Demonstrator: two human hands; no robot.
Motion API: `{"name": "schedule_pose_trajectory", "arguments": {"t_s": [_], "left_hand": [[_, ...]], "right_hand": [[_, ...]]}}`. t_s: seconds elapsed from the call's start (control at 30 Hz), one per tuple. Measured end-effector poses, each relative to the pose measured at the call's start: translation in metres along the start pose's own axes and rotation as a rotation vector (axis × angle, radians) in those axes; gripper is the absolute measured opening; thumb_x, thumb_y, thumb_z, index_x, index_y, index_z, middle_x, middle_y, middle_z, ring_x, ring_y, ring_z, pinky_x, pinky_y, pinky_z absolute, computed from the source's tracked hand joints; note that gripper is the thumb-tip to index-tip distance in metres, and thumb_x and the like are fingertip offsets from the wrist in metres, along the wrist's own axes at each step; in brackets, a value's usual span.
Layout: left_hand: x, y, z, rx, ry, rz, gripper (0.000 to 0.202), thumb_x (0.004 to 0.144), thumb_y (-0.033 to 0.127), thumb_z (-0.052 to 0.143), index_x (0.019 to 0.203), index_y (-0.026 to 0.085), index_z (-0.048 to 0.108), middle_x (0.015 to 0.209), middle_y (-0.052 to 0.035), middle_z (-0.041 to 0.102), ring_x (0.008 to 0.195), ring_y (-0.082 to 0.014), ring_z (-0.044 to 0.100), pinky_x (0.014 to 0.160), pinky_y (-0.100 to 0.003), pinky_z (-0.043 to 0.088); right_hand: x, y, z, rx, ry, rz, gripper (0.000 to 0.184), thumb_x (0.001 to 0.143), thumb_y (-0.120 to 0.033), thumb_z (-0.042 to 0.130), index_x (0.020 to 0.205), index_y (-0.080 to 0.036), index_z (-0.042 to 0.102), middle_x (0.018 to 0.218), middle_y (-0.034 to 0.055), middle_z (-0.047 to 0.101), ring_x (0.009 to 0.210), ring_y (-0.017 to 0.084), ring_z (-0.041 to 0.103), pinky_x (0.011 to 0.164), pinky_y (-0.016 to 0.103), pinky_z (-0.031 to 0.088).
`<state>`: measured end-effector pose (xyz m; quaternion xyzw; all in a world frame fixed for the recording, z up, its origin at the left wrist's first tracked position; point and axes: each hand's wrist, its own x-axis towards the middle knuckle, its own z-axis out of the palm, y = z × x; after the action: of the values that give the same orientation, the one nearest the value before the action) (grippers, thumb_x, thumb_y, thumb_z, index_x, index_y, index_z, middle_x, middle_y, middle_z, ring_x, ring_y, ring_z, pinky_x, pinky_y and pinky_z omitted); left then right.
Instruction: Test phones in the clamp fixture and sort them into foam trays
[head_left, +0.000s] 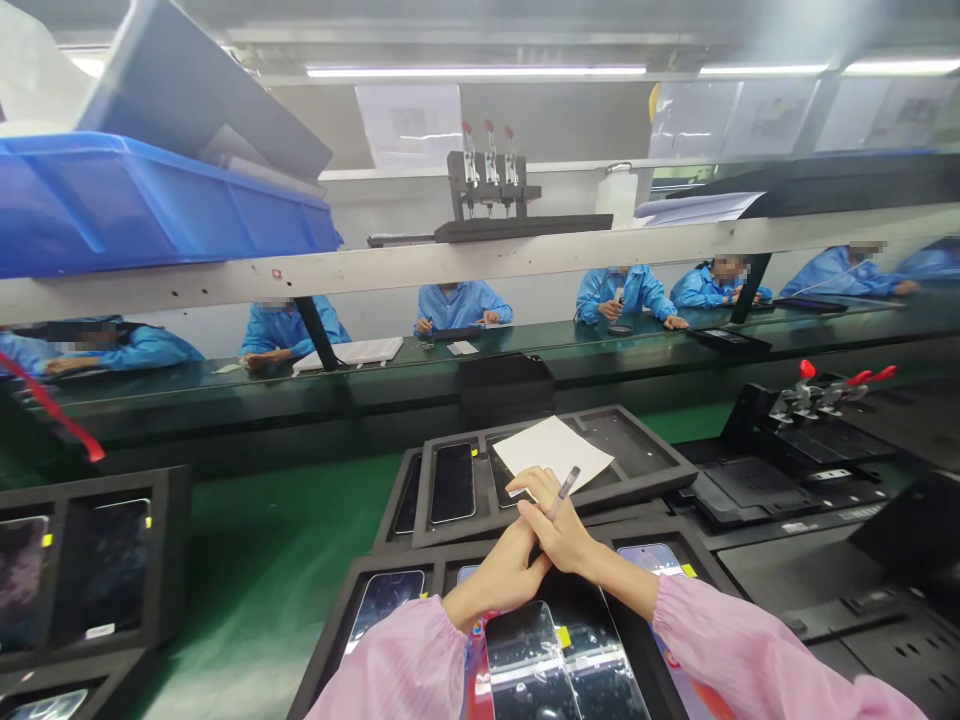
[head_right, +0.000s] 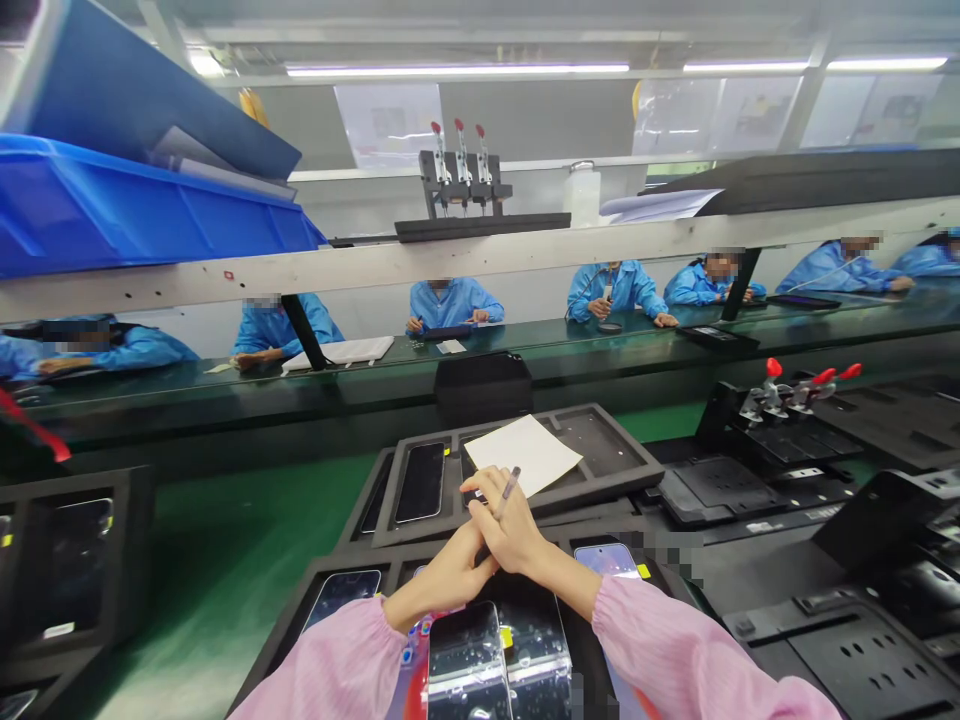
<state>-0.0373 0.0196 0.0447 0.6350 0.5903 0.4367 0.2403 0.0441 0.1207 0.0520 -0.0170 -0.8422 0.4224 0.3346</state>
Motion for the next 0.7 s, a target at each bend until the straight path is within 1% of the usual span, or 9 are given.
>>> {"name": "schedule_pose_trajectory", "arguments": {"t_s": [0.1,0.17,0.23,0.33,0.4,0.47,0.53,0.6,0.7], "left_hand": [[-0.001,0.009,0.001,-0.026,-0.017,-0.047,0.034,0.074,0.009,0.048,0.108,0.015,0.049,0.102,-0.008,0.055,0.097,-0.0218,0.053,0.087,-0.039,0.044],[-0.001,0.019,-0.002,-0.097,-0.047,-0.077,0.04,0.075,0.009,0.049,0.114,0.017,0.045,0.106,-0.0073,0.054,0.095,-0.0203,0.054,0.08,-0.035,0.048],[-0.002,0.03,-0.004,-0.232,-0.081,-0.117,0.045,0.077,0.012,0.05,0.12,0.021,0.04,0.114,-0.0073,0.051,0.103,-0.0203,0.053,0.08,-0.032,0.048],[-0.005,0.045,-0.009,-0.366,-0.097,-0.172,0.036,0.082,0.023,0.052,0.116,0.021,0.043,0.116,-0.0079,0.05,0.103,-0.0205,0.055,0.081,-0.033,0.047],[-0.008,0.053,-0.011,-0.335,-0.119,-0.164,0.036,0.083,0.03,0.054,0.117,0.022,0.044,0.117,-0.0078,0.051,0.096,-0.0186,0.058,0.081,-0.033,0.047],[-0.012,0.06,-0.012,-0.259,-0.164,-0.14,0.044,0.081,0.032,0.058,0.121,0.024,0.041,0.117,-0.0064,0.054,0.093,-0.0168,0.059,0.082,-0.033,0.046],[-0.014,0.063,-0.013,-0.135,-0.216,-0.118,0.047,0.078,0.033,0.061,0.121,0.026,0.042,0.11,-0.0031,0.06,0.091,-0.0155,0.059,0.083,-0.031,0.046],[-0.015,0.059,-0.013,0.051,-0.209,-0.105,0.036,0.079,0.035,0.059,0.113,0.027,0.05,0.1,0.0012,0.065,0.088,-0.0142,0.06,0.081,-0.028,0.046],[-0.01,0.04,-0.016,0.291,-0.107,-0.115,0.021,0.082,0.037,0.052,0.098,0.027,0.06,0.095,0.0028,0.066,0.086,-0.0144,0.06,0.08,-0.026,0.045]], "right_hand": [[0.003,-0.005,-0.009,0.047,-0.004,0.053,0.021,0.088,-0.03,0.039,0.102,-0.023,0.054,0.102,0.004,0.05,0.097,0.021,0.044,0.088,0.04,0.035],[0.004,-0.011,-0.016,0.098,0.002,0.113,0.023,0.089,-0.034,0.039,0.106,-0.025,0.052,0.104,0.0038,0.049,0.1,0.021,0.044,0.081,0.035,0.04],[0.004,-0.018,-0.021,0.152,0.012,0.164,0.026,0.091,-0.038,0.037,0.108,-0.025,0.051,0.106,0.0036,0.049,0.103,0.02,0.044,0.075,0.031,0.042],[0.002,-0.032,-0.027,0.218,0.027,0.203,0.027,0.092,-0.04,0.035,0.106,-0.025,0.052,0.108,0.0023,0.051,0.105,0.019,0.044,0.075,0.028,0.042],[-0.002,-0.044,-0.035,0.243,0.048,0.222,0.028,0.092,-0.042,0.034,0.104,-0.025,0.053,0.108,0.0017,0.051,0.102,0.018,0.046,0.073,0.026,0.042],[-0.011,-0.059,-0.05,0.248,0.083,0.237,0.032,0.092,-0.045,0.032,0.098,-0.023,0.054,0.099,0.0014,0.054,0.089,0.015,0.049,0.07,0.025,0.041],[-0.03,-0.076,-0.074,0.243,0.104,0.249,0.04,0.093,-0.047,0.027,0.084,-0.02,0.056,0.081,0.0007,0.054,0.071,0.012,0.048,0.064,0.024,0.04],[-0.065,-0.093,-0.101,0.229,0.016,0.305,0.048,0.093,-0.048,0.025,0.072,-0.018,0.056,0.068,0.0004,0.053,0.059,0.011,0.045,0.057,0.023,0.039],[-0.144,-0.114,-0.127,0.096,-0.376,0.537,0.042,0.091,-0.047,0.035,0.073,-0.02,0.062,0.074,0.0029,0.058,0.065,0.012,0.053,0.055,0.022,0.043]]}}
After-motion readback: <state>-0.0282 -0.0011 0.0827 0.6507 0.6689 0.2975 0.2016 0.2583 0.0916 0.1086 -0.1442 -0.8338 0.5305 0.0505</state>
